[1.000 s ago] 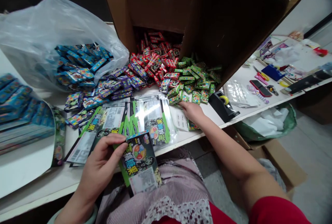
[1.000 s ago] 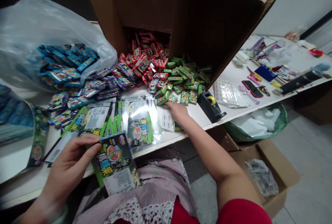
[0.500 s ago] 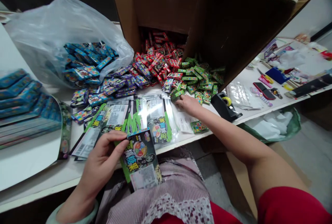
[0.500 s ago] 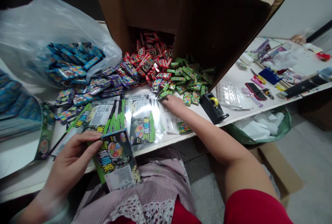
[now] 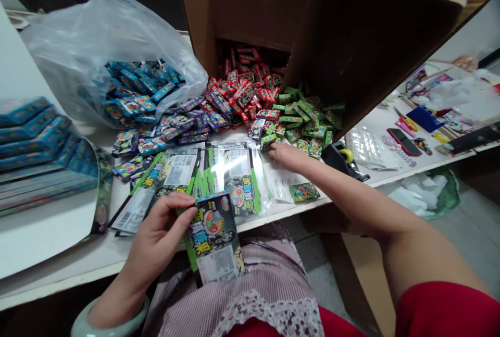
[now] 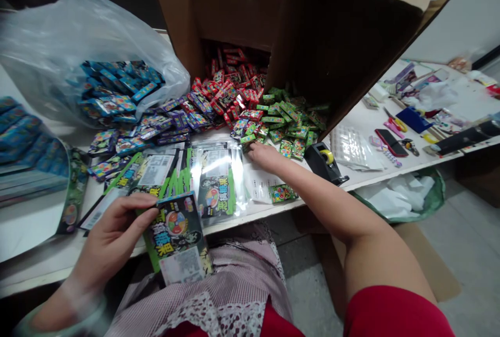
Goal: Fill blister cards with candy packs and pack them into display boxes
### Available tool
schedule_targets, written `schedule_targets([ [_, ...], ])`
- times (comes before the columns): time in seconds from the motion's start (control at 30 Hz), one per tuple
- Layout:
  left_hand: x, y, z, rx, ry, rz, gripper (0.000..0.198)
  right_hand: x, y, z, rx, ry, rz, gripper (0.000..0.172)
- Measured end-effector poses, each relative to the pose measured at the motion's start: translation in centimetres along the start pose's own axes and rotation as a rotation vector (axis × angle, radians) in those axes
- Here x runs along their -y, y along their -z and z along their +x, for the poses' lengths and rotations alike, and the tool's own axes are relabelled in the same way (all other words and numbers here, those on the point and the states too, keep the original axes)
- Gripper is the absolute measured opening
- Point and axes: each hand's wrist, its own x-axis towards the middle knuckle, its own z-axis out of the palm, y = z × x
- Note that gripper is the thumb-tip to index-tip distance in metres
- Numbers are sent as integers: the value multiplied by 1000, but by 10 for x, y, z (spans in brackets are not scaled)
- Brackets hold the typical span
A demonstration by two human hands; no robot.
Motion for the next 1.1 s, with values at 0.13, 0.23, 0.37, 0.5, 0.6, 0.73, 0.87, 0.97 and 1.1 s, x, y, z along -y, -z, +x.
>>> schedule_targets([
  [0.13,1,0,0,0,1,-15,5,-4,-3,5,-1,9,97,21],
  [0.23,3,-1,0,0,-5,-21,4,-9,-2,7,-15,-4,206,17],
  [0.37,5,-1,-2,4,-3,-30,4,-15,3,5,-38,-34,403,16],
  [0.5,4,0,-3,9,-19,-36,4,-13,6,-5,-54,-106,622,12],
  [0.6,4,-1,-3,26,-39,-44,4,1,12,-17,-52,-135,817,18],
  [0.73,2,-5,-2,9,-54,-32,12,42,32,-35,22,-110,1374,18],
  [0.87,-4,-9,-2,26,-74,-48,12,95,58,-44,73,24,1489,16],
  [0.97,-9,-10,-4,39,-81,-88,12,124,71,-44,89,121,1440,14],
  [1.1,-10,-9,-8,39,-82,-130,11,145,72,-35,82,149,1365,11],
])
